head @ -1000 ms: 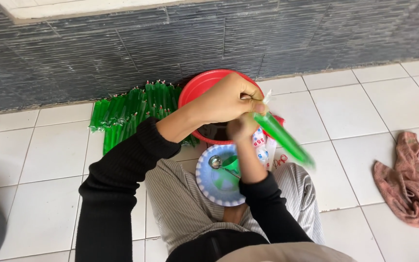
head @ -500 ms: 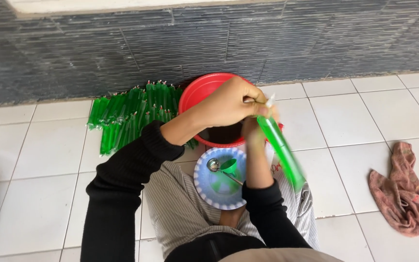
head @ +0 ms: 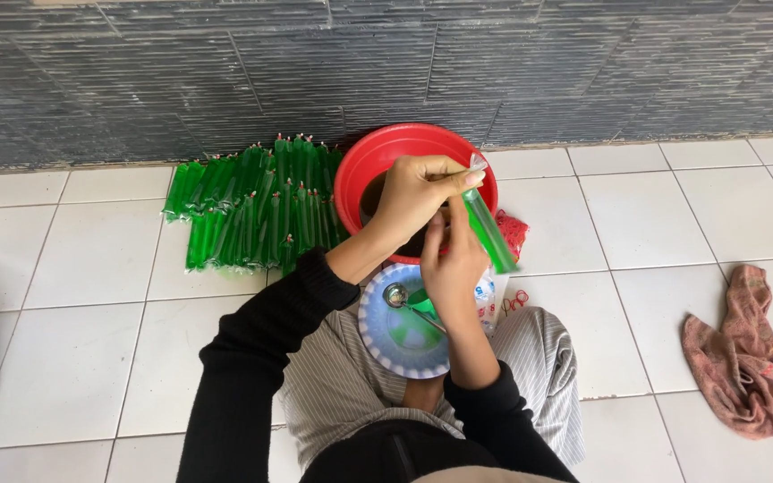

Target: The person fills small plastic bags with a dark liquid using a funnel and a ladle, then ties each bag shut by hand.

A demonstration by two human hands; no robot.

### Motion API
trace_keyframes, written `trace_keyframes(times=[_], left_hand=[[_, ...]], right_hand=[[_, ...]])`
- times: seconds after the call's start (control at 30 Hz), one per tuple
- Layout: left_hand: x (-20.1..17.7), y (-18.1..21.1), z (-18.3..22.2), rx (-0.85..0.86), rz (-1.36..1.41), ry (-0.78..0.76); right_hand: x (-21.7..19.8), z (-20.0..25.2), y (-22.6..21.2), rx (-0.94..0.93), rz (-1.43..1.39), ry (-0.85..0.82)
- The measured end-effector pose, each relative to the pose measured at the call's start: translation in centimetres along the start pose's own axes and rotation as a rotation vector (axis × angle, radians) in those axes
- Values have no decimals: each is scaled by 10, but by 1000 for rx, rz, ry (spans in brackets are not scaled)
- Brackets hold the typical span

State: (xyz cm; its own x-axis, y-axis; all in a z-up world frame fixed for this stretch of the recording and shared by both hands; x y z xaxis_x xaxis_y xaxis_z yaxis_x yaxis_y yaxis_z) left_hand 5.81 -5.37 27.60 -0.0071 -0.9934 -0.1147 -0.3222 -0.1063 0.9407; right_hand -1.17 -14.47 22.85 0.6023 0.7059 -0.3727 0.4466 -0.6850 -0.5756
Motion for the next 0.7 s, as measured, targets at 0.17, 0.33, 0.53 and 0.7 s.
trace_keyframes(times=[0.17, 0.33, 0.53, 0.7], left_hand=[[8, 3, 20, 109, -181, 125], [-12, -63, 12, 386, -310, 259], [-20, -137, 53, -320, 199, 319], [-14, -173, 85, -513, 470, 354]], right_hand=[[51, 16, 53, -13, 400, -3], [24, 6, 17, 24, 413, -188], [33, 36, 63, 203, -583, -421], [46, 63, 86, 448, -1078, -495]])
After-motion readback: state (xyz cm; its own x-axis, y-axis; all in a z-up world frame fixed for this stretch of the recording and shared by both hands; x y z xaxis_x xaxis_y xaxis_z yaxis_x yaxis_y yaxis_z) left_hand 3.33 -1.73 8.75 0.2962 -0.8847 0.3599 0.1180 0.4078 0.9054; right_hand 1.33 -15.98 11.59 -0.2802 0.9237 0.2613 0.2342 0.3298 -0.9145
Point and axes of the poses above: each hand's wrist, its own z-axis away from the middle knuckle, its own x-axis out of the palm, y = z × x, the point moved 3 cm from there along -z, towards the middle knuckle, and after that the axes turned 6 degrees about x, right-handed, at the moved point
